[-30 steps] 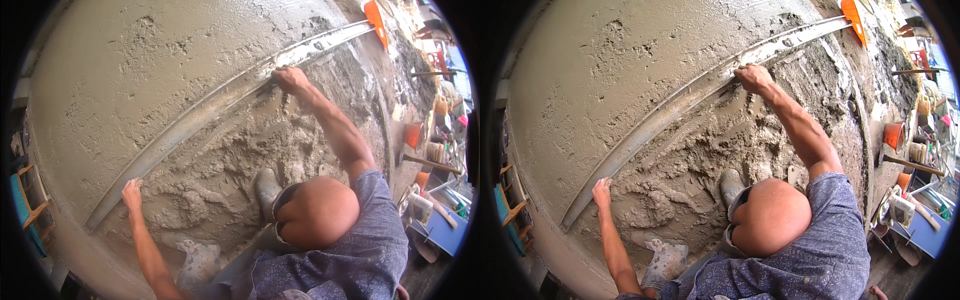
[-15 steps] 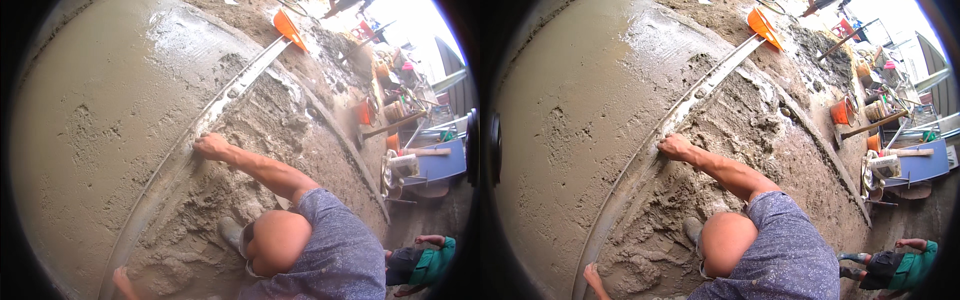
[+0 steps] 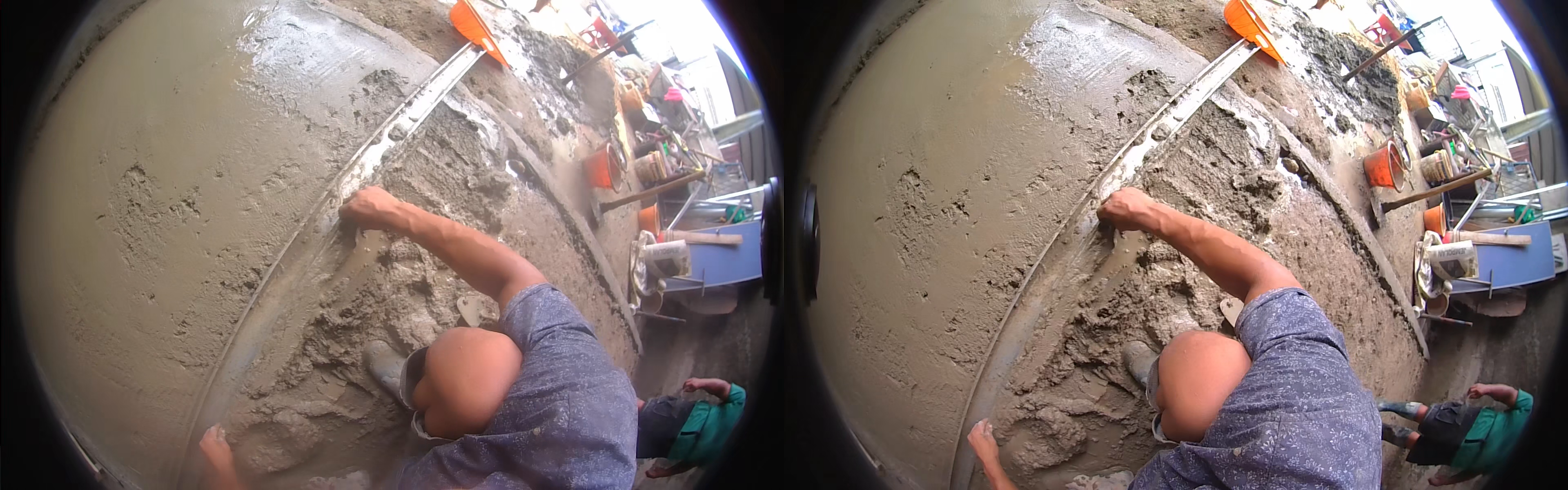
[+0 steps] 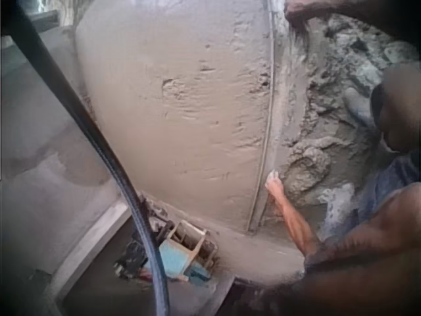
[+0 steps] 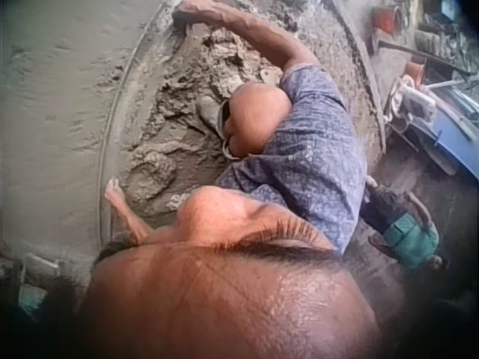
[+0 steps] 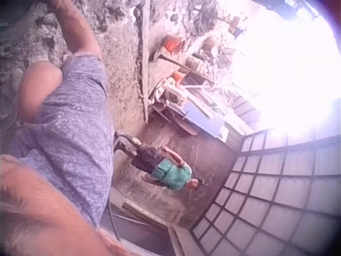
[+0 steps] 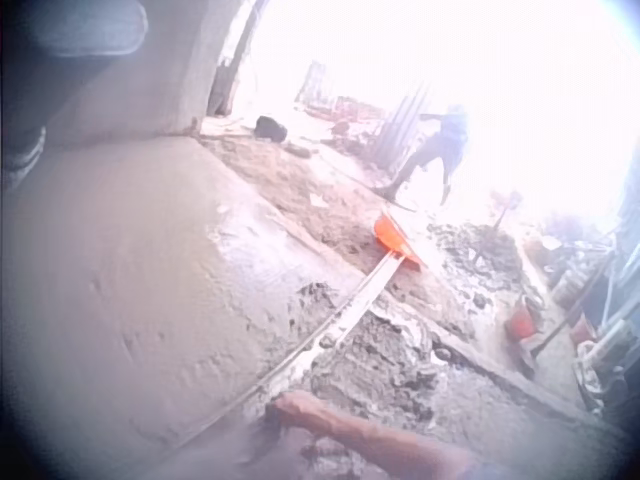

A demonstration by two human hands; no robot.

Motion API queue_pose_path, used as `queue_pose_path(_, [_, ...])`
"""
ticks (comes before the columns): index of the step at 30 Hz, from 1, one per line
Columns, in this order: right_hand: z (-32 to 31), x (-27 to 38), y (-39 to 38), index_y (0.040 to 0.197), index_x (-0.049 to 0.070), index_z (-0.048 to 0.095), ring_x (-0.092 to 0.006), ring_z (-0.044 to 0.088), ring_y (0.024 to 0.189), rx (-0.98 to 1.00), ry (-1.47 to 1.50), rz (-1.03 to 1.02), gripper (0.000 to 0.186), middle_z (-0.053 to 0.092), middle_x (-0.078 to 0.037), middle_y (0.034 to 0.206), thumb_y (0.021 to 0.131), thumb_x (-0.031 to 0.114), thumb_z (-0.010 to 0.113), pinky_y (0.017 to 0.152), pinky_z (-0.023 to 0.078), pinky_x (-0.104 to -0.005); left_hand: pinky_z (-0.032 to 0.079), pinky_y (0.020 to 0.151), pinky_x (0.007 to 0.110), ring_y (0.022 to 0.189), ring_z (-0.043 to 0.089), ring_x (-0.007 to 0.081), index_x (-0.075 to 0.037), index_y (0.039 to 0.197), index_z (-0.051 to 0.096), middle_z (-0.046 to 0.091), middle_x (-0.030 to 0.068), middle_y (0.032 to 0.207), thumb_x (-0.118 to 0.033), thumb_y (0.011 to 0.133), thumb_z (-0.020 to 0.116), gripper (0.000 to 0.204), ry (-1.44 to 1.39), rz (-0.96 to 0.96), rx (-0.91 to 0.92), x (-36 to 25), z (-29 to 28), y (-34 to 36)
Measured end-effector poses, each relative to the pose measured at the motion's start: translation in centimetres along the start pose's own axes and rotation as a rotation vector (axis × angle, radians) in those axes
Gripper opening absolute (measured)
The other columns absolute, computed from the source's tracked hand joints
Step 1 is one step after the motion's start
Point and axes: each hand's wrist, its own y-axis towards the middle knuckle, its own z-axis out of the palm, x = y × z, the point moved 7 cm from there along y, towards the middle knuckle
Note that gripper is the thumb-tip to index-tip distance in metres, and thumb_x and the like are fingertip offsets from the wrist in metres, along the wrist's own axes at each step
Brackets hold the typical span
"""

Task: The person levels and smooths wet concrete on a floor using a long metal screed and a trowel. They repeatedly pull the screed across the surface to flatten it and use the trowel to fill gaps and refine the finish.

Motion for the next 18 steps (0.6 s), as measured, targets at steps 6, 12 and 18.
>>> queue_pose_path(6, [3.5,2.0,0.1,0.070,0.006,0.054,-0.0151,0.046,0.046,0.152,-0.251,0.162,0.025,0.052,-0.006,0.056,0.094,0.011,0.052,0.039,0.043,-0.0349,0.050,0.083,0.047,0.091,0.065,0.0422,0.005,0.102,0.070,0.068,0.0245,0.093,-0.004,0.084,0.063,0.021,-0.141,-0.070,0.094,2.8,0.1,-0.1])
queue_pose_path(12, [-0.4,-1.3,-1.5,0.088,0.011,0.062,-0.0134,0.052,0.051,0.209,-0.142,0.104,0.016,0.056,-0.006,0.064,0.099,0.017,0.052,0.041,0.044,-0.0295,0.051,0.084,0.046,0.092,0.066,0.0418,0.004,0.102,0.070,0.069,0.0237,0.097,-0.003,0.084,0.066,0.020,-0.075,-0.023,0.030,-4.6,0.5,-0.1])
queue_pose_path(18, [4.7,2.2,-0.8,0.086,0.008,0.055,-0.0129,0.050,0.050,0.189,-0.295,0.065,0.021,0.053,-0.006,0.063,0.102,0.017,0.044,0.039,0.041,-0.0314,0.050,0.083,0.046,0.092,0.063,0.0427,0.003,0.100,0.069,0.068,0.0219,0.095,-0.007,0.088,0.062,0.018,-0.119,-0.063,0.007,2.4,0.5,-1.9])
